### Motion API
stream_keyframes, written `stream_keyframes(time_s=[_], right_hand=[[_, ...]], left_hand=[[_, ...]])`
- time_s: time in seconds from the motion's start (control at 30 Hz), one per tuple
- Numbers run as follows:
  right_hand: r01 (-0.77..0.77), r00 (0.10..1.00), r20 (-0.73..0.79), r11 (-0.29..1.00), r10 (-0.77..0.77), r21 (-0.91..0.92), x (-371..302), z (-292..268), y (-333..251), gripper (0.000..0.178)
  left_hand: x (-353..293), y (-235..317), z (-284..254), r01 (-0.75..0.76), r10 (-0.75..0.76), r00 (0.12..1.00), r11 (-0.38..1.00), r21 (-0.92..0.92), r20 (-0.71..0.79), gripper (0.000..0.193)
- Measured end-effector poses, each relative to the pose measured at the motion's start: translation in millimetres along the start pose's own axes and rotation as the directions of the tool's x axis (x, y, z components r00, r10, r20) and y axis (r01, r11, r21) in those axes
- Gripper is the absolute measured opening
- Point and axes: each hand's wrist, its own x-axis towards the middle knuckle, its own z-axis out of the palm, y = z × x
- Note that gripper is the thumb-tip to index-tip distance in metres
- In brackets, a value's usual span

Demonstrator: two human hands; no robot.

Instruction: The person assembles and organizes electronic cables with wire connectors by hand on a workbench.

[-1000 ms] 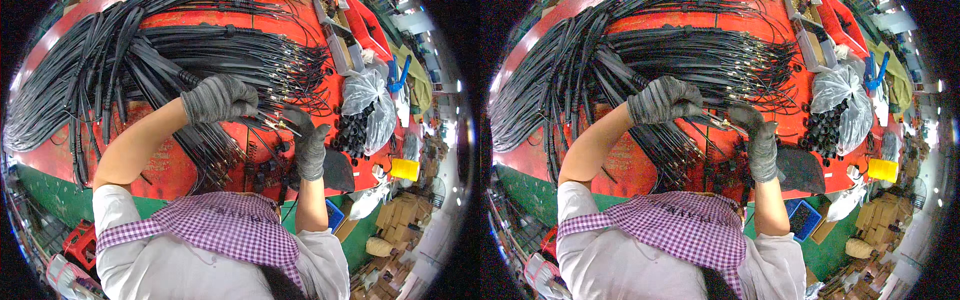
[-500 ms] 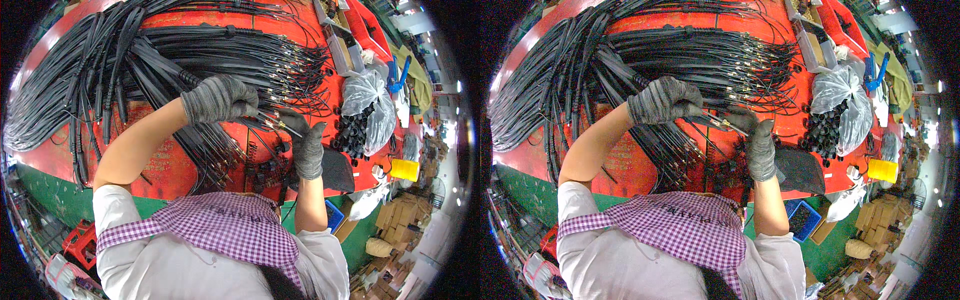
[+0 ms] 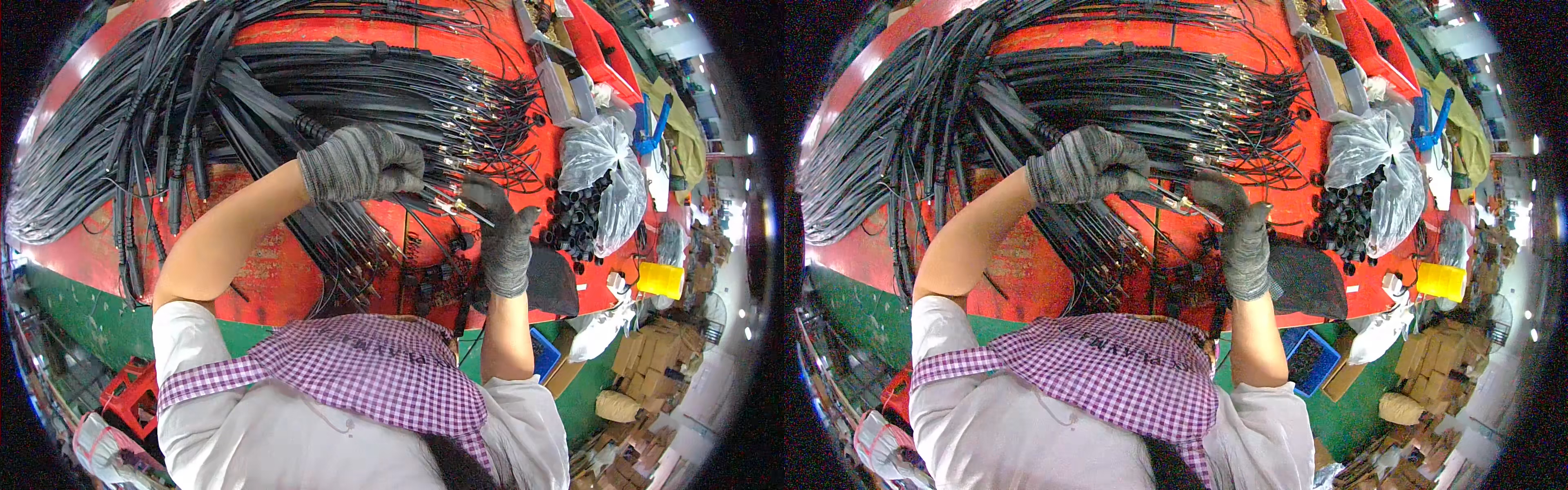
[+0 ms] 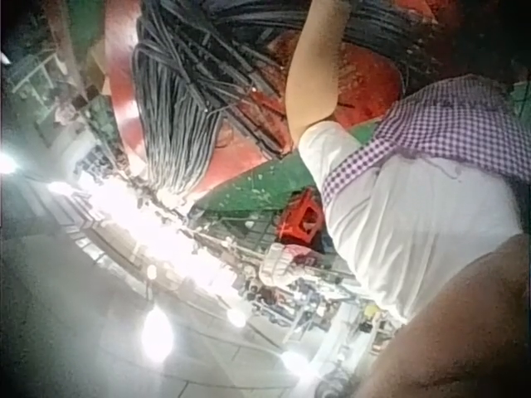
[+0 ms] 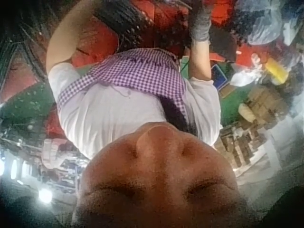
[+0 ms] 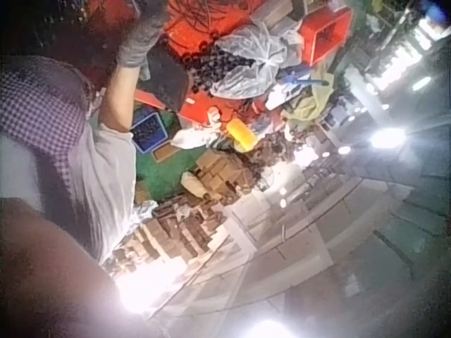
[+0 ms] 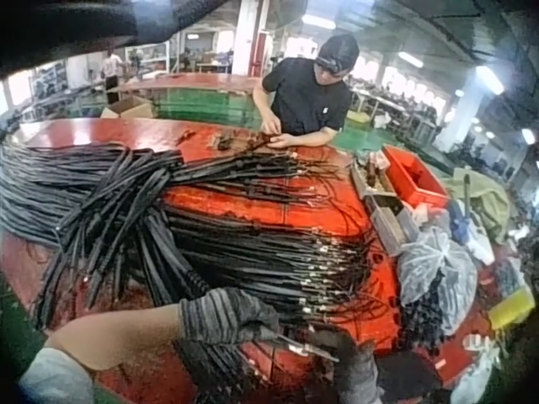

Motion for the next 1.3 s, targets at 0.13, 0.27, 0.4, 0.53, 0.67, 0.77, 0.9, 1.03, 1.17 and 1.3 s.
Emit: stream_keyframes(time_s=[0.13,0.27,0.4,0.53,0.67,0.77,0.9,1.03,1.17,1.3], right_hand=[[0.047,0.998,0.027,0.998,-0.049,0.045,2.9,-4.3,7.3,0.078],[0.176,0.976,-0.089,0.962,-0.198,-0.210,13.4,-5.8,20.6,0.026],[0.227,0.962,0.165,0.974,-0.219,-0.028,23.5,-3.6,25.6,0.035],[0.256,0.907,0.301,0.954,-0.293,0.157,36.6,10.0,14.9,0.029],[0.593,0.710,0.531,0.799,-0.463,-0.096,45.6,12.8,-10.5,0.024],[0.701,0.611,0.661,0.686,-0.435,-0.196,44.7,23.5,-35.2,0.031],[0.830,0.515,0.701,0.491,-0.493,-0.265,45.4,33.5,-61.6,0.025],[0.953,0.291,0.760,0.247,-0.582,-0.176,59.7,54.4,-71.5,0.019],[0.945,0.276,0.687,0.322,-0.672,-0.064,51.6,94.3,-86.5,0.015],[0.850,0.292,0.524,0.468,-0.800,0.241,61.6,147.2,-97.7,0.015]], left_hand=[[-0.4,3.0,-3.2,-0.030,0.030,0.999,1.000,-0.008,-0.018,0.018],[-5.1,9.4,-9.1,0.024,-0.024,1.000,1.000,-0.015,0.004,0.018],[-3.8,15.2,-11.4,0.024,-0.025,1.000,0.992,-0.124,-0.006,0.016],[-7.2,27.9,-20.3,0.033,-0.032,0.999,0.993,-0.113,0.005,0.023],[-14.0,38.8,-26.3,-0.023,0.023,1.000,0.998,-0.052,-0.002,0.040],[-22.8,36.9,-20.2,0.025,-0.024,0.999,0.999,0.048,-0.024,0.051],[-39.8,54.1,-21.0,-0.107,0.146,0.979,0.963,0.248,-0.144,0.037],[-60.9,50.7,-8.4,-0.246,0.534,0.723,0.792,0.558,-0.439,0.031],[-105.0,82.2,-14.2,0.071,0.478,0.636,0.745,0.663,-0.606,0.029],[-107.9,99.0,-19.8,0.179,0.182,0.257,0.956,0.232,-0.949,0.024]])
